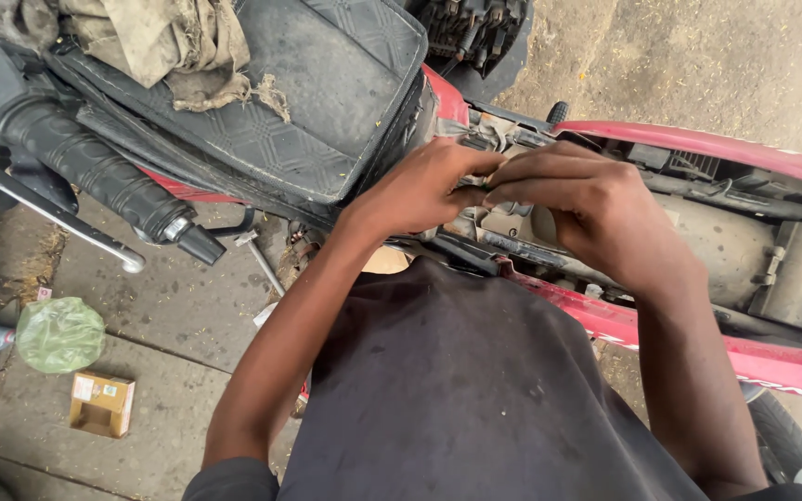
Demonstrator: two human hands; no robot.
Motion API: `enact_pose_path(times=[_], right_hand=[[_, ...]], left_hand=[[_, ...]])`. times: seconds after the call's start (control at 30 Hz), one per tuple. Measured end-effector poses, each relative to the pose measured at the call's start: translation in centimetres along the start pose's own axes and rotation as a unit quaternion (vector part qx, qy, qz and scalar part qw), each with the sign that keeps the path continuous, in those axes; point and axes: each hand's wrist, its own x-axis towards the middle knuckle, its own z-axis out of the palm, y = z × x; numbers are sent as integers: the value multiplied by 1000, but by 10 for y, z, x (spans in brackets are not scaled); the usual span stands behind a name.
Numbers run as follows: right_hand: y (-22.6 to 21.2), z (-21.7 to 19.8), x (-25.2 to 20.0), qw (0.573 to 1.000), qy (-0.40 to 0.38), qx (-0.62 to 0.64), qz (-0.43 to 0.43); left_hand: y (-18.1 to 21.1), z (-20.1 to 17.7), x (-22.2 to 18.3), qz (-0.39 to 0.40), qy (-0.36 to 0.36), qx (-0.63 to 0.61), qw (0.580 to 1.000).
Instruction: Using a screwdriver to repair or adjust components inside the motorcycle engine and battery area.
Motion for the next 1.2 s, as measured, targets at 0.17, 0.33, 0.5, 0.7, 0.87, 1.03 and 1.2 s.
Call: enact_pose_path(times=[0.17, 0.33, 0.5, 0.7, 0.87, 1.03, 1.2], right_hand=[[-21, -5, 13, 1000, 17, 14, -5], [-10, 7, 2, 982, 62, -68, 166], [-3, 6, -7, 995, 48, -68, 62], [-12, 1, -2, 997, 10, -70, 40], [-11, -2, -8, 998, 7, -37, 52], [-29, -4, 5, 998, 62, -27, -6], [-14, 8, -5, 977, 57, -100, 180]], left_hand=[[5, 5, 0, 0, 109, 21, 994], [12, 15, 1, 13, 176, 26, 984], [23, 12, 2, -23, 162, 43, 986], [25, 0, 0, 94, 100, -28, 990], [15, 12, 3, -13, 90, 30, 995], [20, 14, 7, -19, 140, 82, 987], [32, 12, 8, -46, 149, 105, 982]])
